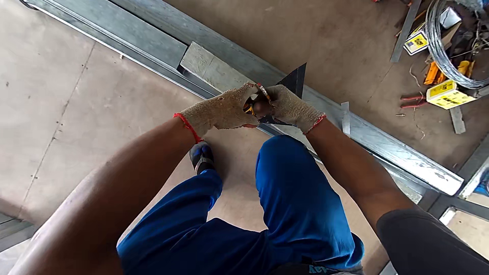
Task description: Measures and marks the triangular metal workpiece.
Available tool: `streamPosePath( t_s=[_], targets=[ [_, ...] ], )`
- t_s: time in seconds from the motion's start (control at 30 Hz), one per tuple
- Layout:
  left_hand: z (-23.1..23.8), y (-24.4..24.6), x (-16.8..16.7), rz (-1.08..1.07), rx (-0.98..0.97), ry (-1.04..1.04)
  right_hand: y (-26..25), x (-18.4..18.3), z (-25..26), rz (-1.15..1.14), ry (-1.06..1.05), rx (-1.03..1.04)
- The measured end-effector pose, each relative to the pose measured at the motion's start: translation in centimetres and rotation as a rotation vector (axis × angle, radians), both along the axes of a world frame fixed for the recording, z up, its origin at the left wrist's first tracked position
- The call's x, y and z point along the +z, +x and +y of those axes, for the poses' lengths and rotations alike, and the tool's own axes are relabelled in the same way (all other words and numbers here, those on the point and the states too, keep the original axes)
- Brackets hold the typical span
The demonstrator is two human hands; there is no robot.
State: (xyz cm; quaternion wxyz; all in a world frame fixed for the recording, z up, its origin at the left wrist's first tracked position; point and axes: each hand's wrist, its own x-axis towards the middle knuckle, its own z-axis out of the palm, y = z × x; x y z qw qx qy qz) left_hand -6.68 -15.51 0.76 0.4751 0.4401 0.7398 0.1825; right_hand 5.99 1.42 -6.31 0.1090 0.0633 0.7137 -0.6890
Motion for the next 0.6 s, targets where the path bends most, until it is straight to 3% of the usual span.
streamPosePath(
  t_s=[0.17, 0.33, 0.47, 0.6],
  targets=[
    [-3.1, -3.5, -2.3, -0.209, 0.043, -0.176, 1.0, 0.4, 1.4, -0.173, 0.276, 0.017],
    [-8.3, -7.9, -4.9, -0.039, 0.058, -0.379, 4.6, -0.2, 5.6, -0.46, 0.475, -0.183],
    [-8.5, -7.2, -6.8, 0.098, 0.085, -0.432, 4.8, -1.5, 3.9, -0.563, 0.652, -0.21],
    [-9.0, -6.9, -9.1, 0.156, 0.087, -0.481, 4.3, -3.2, 2.9, -0.693, 0.605, -0.156]
  ],
)
